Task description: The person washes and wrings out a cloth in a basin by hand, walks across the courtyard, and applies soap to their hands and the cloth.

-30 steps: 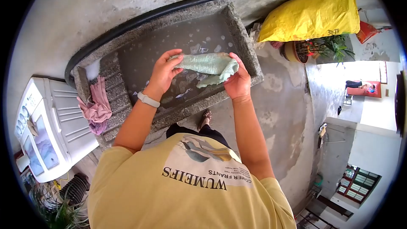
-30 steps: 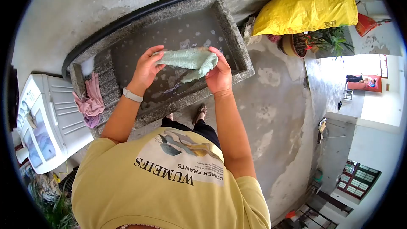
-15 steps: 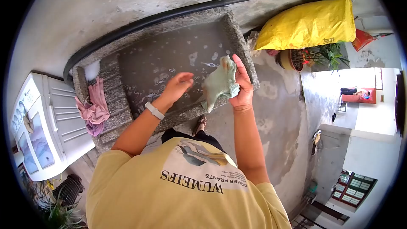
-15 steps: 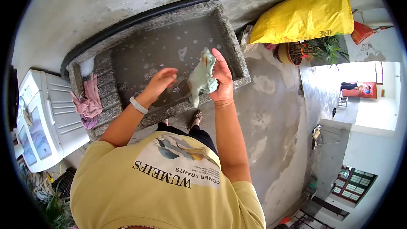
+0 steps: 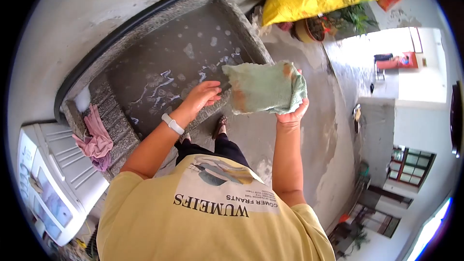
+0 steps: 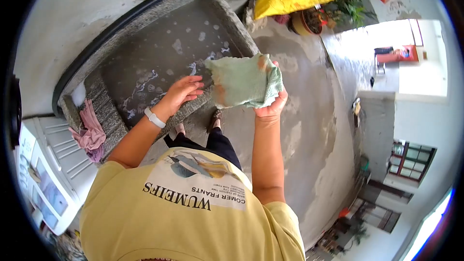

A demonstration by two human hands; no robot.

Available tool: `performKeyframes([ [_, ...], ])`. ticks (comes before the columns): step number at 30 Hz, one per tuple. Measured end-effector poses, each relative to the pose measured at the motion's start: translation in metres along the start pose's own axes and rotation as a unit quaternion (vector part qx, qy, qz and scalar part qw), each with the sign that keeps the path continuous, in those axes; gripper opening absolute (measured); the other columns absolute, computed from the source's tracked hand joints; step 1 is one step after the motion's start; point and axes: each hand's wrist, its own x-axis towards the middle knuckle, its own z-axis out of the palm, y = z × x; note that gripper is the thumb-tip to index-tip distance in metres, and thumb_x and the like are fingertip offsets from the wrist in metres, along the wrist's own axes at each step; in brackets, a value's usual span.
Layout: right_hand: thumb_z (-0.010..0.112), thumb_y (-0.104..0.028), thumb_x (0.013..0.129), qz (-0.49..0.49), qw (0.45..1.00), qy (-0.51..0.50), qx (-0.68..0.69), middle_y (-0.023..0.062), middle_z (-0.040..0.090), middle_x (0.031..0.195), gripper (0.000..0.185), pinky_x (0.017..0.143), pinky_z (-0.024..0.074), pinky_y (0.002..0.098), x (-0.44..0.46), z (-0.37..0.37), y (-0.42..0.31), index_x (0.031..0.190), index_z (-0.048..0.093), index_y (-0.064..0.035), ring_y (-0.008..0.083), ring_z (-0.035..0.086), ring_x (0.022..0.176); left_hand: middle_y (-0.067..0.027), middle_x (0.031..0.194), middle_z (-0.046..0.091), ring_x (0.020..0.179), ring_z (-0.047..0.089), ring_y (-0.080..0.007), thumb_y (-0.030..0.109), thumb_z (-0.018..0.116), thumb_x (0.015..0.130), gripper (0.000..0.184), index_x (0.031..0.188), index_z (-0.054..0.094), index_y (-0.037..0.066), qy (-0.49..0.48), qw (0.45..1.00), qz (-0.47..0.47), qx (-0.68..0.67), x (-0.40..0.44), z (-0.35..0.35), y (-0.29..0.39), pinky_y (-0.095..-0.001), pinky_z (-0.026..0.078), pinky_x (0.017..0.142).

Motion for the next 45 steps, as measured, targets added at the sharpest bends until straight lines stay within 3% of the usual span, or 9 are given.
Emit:
performKeyframes([
  [4,0.050,-0.018,0.071,-0.027,0.991,0.126,-0.035,0.0092,0.044,0.123,0.052,0.096,0.0302,0.0450,-0.031,-0.014,-0.022,0.122,0.041,-0.0105,0.0277,0.039,0.114,-0.0067,0.109,0.053,0.095,0.052,-0.0140,0.024,0.049,0.083,0.035,0.114,0.046,0.007,-0.063,0.997,-0.030,0.018,0.002,0.029,-0.005,-0.0260,0.039,0.079],
  [9,0.047,-0.006,0.081,0.011,0.987,0.074,-0.145,0.0055,0.056,0.092,0.021,0.073,0.0455,0.0271,-0.059,-0.028,-0.047,0.102,0.050,-0.0040,0.0134,0.054,0.082,-0.0044,0.100,0.056,0.090,0.052,-0.0122,0.021,0.050,0.082,0.031,0.110,0.050,0.007,-0.124,0.988,-0.057,0.076,0.008,0.109,-0.038,-0.0263,0.041,0.078],
  [13,0.047,-0.004,0.082,0.051,0.960,0.084,-0.262,-0.0002,0.056,0.075,0.016,0.037,0.0294,0.0147,-0.094,-0.040,-0.062,0.097,0.055,-0.0053,0.0022,0.042,0.047,-0.0005,0.087,0.057,0.078,0.054,-0.0114,0.027,0.045,0.084,0.023,0.099,0.053,0.010,-0.173,0.978,-0.117,0.027,0.017,0.178,-0.056,-0.0254,0.042,0.072],
  [16,0.050,-0.003,0.081,0.054,0.944,0.041,-0.322,0.0007,0.057,0.081,0.016,0.047,0.0402,0.0171,-0.135,-0.053,-0.079,0.095,0.056,-0.0063,0.0044,0.050,0.059,-0.0037,0.081,0.057,0.071,0.057,-0.0149,0.031,0.041,0.084,0.025,0.091,0.053,0.010,-0.243,0.954,-0.118,-0.133,0.023,0.214,-0.056,-0.0310,0.048,0.065],
  [18,0.050,-0.003,0.081,0.016,0.936,0.001,-0.351,0.0020,0.056,0.089,0.019,0.056,0.0453,0.0211,-0.167,-0.068,-0.083,0.099,0.056,-0.0059,0.0072,0.053,0.075,-0.0120,0.099,0.056,0.087,0.056,-0.0250,0.034,0.042,0.082,0.040,0.107,0.047,0.003,-0.339,0.888,-0.156,-0.268,0.048,0.216,-0.072,-0.0382,0.048,0.076],
  [22,0.047,-0.004,0.082,0.006,0.925,-0.053,-0.377,0.0083,0.056,0.097,0.028,0.068,0.0469,0.0273,-0.230,-0.121,-0.108,0.110,0.051,-0.0067,0.0124,0.056,0.078,-0.0141,0.113,0.049,0.102,0.048,-0.0288,0.035,0.044,0.080,0.046,0.113,0.045,0.003,-0.274,0.927,-0.074,-0.244,0.023,0.285,-0.053,-0.0419,0.039,0.088],
  [26,0.041,-0.001,0.081,-0.015,0.899,0.073,-0.431,0.0095,0.058,0.092,0.050,0.065,0.0460,0.0262,-0.265,-0.161,-0.148,0.128,0.030,-0.0152,0.0115,0.055,0.070,-0.0153,0.121,0.044,0.110,0.042,-0.0306,0.039,0.041,0.079,0.052,0.117,0.043,0.003,-0.262,0.944,-0.038,-0.195,0.038,0.306,-0.066,-0.0451,0.032,0.094],
  [31,0.041,0.003,0.070,-0.135,0.768,0.083,-0.621,0.0122,0.060,0.072,0.075,0.062,0.0457,0.0285,-0.280,-0.153,-0.182,0.135,0.011,-0.0200,0.0167,0.056,0.060,-0.0147,0.120,0.045,0.108,0.043,-0.0322,0.039,0.039,0.080,0.052,0.118,0.043,0.003,-0.288,0.948,-0.014,-0.134,0.015,0.350,-0.058,-0.0447,0.032,0.093],
  [45,0.039,0.006,0.065,-0.158,0.852,0.218,-0.449,0.0114,0.059,0.065,0.081,0.054,0.0459,0.0288,-0.268,-0.182,-0.202,0.135,0.005,-0.0185,0.0169,0.057,0.053,-0.0190,0.130,0.030,0.119,0.032,-0.0329,0.037,0.033,0.084,0.056,0.125,0.033,0.000,-0.392,0.917,-0.072,-0.026,-0.002,0.421,-0.061,-0.0444,0.027,0.098],
])
